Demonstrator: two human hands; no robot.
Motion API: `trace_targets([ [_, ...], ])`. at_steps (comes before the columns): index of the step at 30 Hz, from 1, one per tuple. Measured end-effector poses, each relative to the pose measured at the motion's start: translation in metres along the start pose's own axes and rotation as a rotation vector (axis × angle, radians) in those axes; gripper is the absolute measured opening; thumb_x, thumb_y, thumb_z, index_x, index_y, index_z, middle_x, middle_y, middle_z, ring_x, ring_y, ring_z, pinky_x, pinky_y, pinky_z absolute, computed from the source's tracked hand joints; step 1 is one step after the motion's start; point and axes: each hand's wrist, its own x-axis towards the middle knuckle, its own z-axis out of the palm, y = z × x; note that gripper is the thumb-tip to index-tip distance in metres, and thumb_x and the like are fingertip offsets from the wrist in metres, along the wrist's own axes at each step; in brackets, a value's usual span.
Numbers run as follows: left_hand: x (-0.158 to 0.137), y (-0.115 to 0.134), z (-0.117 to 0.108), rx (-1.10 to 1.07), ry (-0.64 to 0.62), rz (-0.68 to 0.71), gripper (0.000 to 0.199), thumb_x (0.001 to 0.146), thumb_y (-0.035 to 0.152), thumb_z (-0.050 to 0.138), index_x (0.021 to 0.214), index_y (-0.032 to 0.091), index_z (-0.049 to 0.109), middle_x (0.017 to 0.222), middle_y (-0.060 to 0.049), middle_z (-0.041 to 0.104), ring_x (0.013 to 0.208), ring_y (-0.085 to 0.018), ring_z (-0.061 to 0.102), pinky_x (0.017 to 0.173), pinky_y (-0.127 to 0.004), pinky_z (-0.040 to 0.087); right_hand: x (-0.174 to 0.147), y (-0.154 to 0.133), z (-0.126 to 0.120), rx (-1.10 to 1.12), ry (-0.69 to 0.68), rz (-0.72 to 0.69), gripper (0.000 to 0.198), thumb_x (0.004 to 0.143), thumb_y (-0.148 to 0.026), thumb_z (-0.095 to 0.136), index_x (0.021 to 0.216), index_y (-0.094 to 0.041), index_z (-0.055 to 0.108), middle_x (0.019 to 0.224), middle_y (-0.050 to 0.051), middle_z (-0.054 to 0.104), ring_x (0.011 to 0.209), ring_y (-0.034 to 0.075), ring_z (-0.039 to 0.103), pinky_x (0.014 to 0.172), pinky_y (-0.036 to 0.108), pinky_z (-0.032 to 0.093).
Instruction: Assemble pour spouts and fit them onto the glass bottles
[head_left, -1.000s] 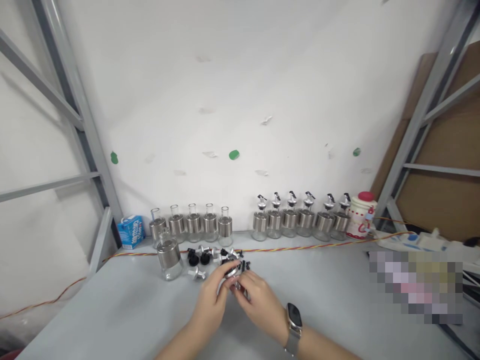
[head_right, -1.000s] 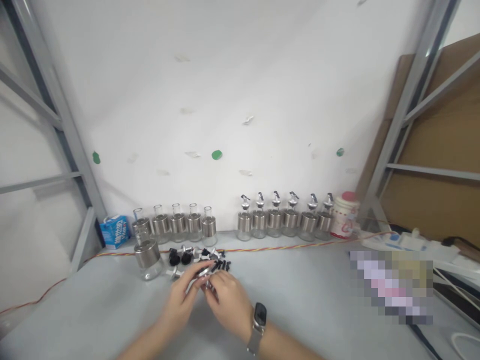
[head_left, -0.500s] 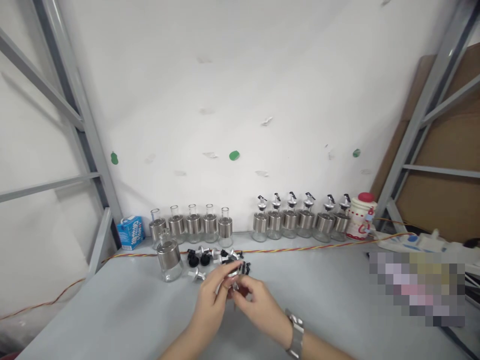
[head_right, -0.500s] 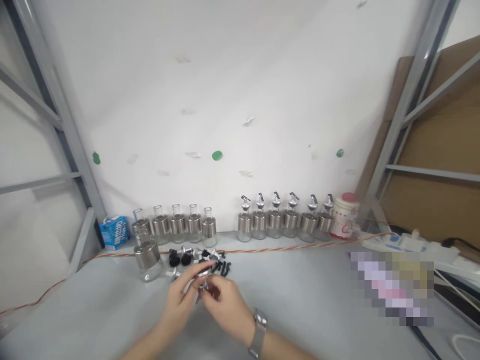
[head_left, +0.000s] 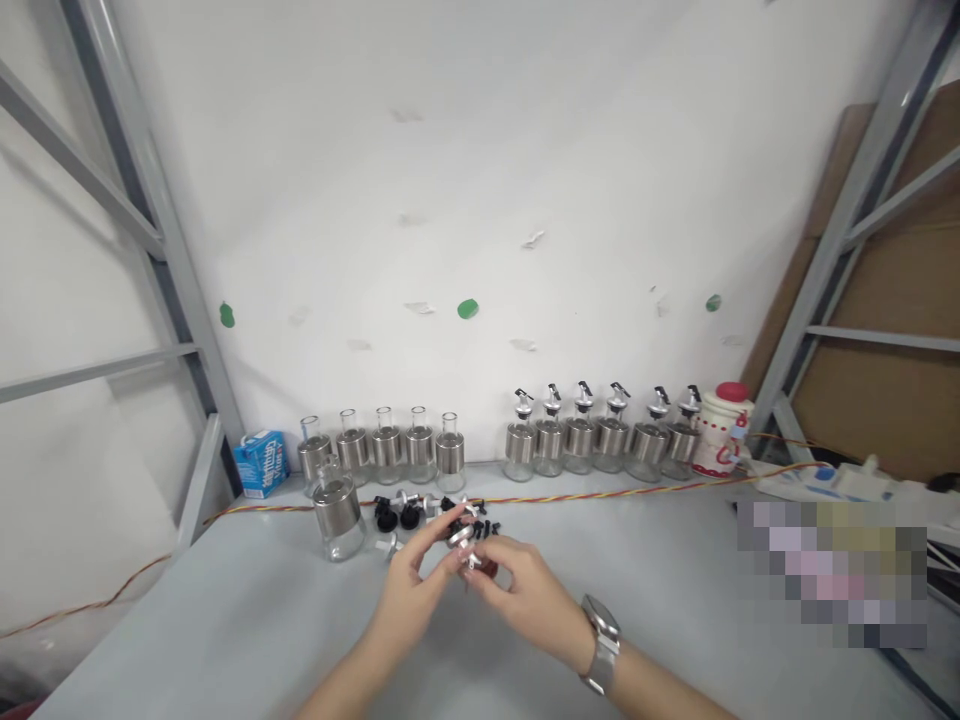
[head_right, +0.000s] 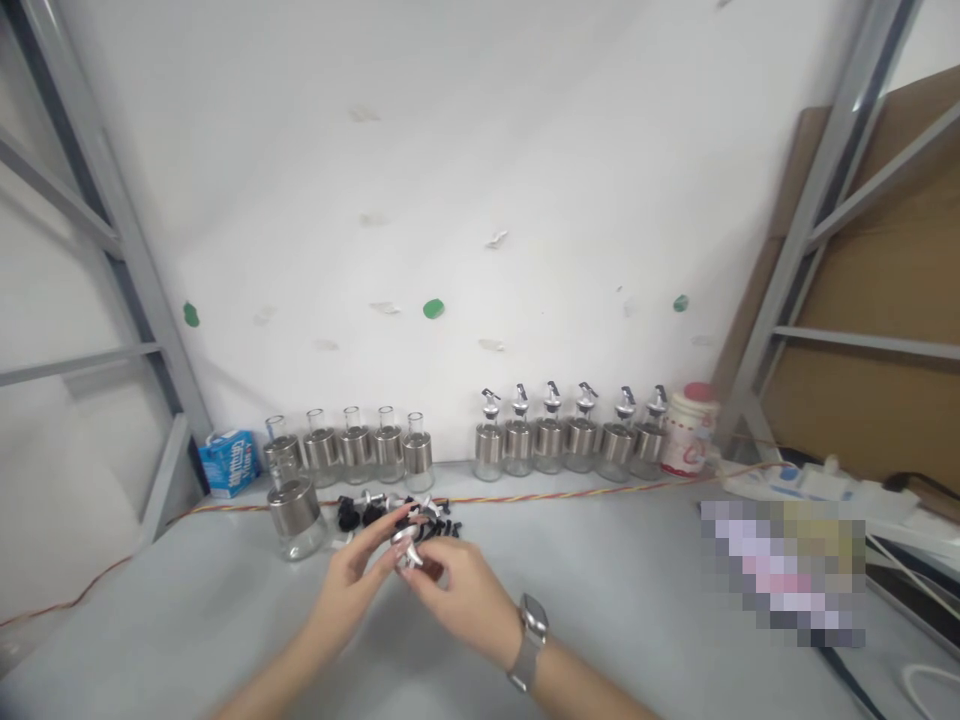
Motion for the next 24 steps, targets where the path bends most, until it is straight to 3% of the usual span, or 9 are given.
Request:
trace_targets([
  [2,0.0,-0.002,0.0,-0.019,0.014,-0.018,0.039,0.073,0.028,0.055,0.112,0.023,0.053,0.117,-0.003,0.055,0.111,-0.02,0.047,0.096,-0.035,0.035,-0.001,-0.001,0.0,-0.093,0.052,-0.038,0.013,0.077,-0.024,0.05,0.076,-0.018,0.061,0.073,0.002,0.058,0.069,0.014,0.052,0.067,0.025,0.04],
  [4,0.0,-0.002,0.001,-0.035,0.034,-0.024,0.04,0.072,0.025,0.055,0.112,0.024,0.052,0.119,-0.002,0.054,0.113,-0.019,0.045,0.096,-0.034,0.035,0.0,0.0,0.003,-0.036,0.058,-0.024,0.011,0.076,-0.022,0.05,0.08,-0.018,0.06,0.075,0.003,0.059,0.07,0.014,0.052,0.067,0.026,0.041],
  [10,0.0,0.0,0.001,-0.057,-0.02,-0.018,0.042,0.077,0.023,0.049,0.118,0.025,0.046,0.123,-0.002,0.049,0.116,-0.018,0.041,0.098,-0.034,0.032,0.006,0.011,0.012,0.56,-0.169,0.173,0.023,0.074,-0.034,0.054,0.082,-0.012,0.054,0.068,0.003,0.059,0.058,0.013,0.055,0.059,0.028,0.046],
  [13,0.0,0.0,0.002,-0.002,-0.021,-0.006,0.04,0.078,0.026,0.049,0.118,0.026,0.046,0.123,-0.001,0.049,0.116,-0.018,0.041,0.1,-0.036,0.029,0.004,0.015,0.012,0.32,-0.085,0.126,0.018,0.078,-0.029,0.047,0.08,-0.013,0.055,0.067,0.004,0.059,0.06,0.014,0.054,0.059,0.028,0.045],
  [17,-0.002,-0.002,0.004,0.052,0.078,-0.014,0.038,0.073,0.025,0.056,0.111,0.027,0.053,0.117,-0.001,0.055,0.11,-0.019,0.047,0.098,-0.035,0.032,-0.001,0.019,0.009,-0.441,0.122,-0.187,0.016,0.079,-0.014,0.04,0.077,-0.014,0.056,0.072,0.007,0.058,0.07,0.018,0.052,0.068,0.034,0.039],
  [19,-0.002,-0.003,0.005,0.006,0.09,-0.034,0.037,0.072,0.024,0.057,0.109,0.027,0.055,0.113,0.0,0.058,0.107,-0.018,0.05,0.097,-0.033,0.034,-0.002,0.019,0.008,-0.599,0.145,-0.28,0.016,0.078,-0.011,0.041,0.08,-0.015,0.056,0.074,0.008,0.058,0.072,0.019,0.051,0.07,0.036,0.037],
  [21,-0.001,-0.003,0.004,-0.052,0.072,-0.054,0.034,0.073,0.024,0.055,0.107,0.027,0.057,0.113,-0.001,0.058,0.108,-0.018,0.049,0.097,-0.033,0.034,-0.002,0.018,0.008,-0.517,0.127,-0.239,0.014,0.078,-0.012,0.042,0.08,-0.016,0.055,0.074,0.006,0.059,0.072,0.018,0.051,0.07,0.034,0.038],
  [24,0.003,-0.002,0.002,-0.143,0.044,-0.106,0.025,0.071,0.025,0.057,0.095,0.024,0.064,0.109,-0.002,0.061,0.108,-0.021,0.049,0.097,-0.035,0.033,0.001,0.016,0.009,-0.044,-0.055,-0.042,0.007,0.078,-0.021,0.048,0.082,-0.017,0.052,0.074,0.003,0.059,0.069,0.015,0.053,0.066,0.029,0.041],
])
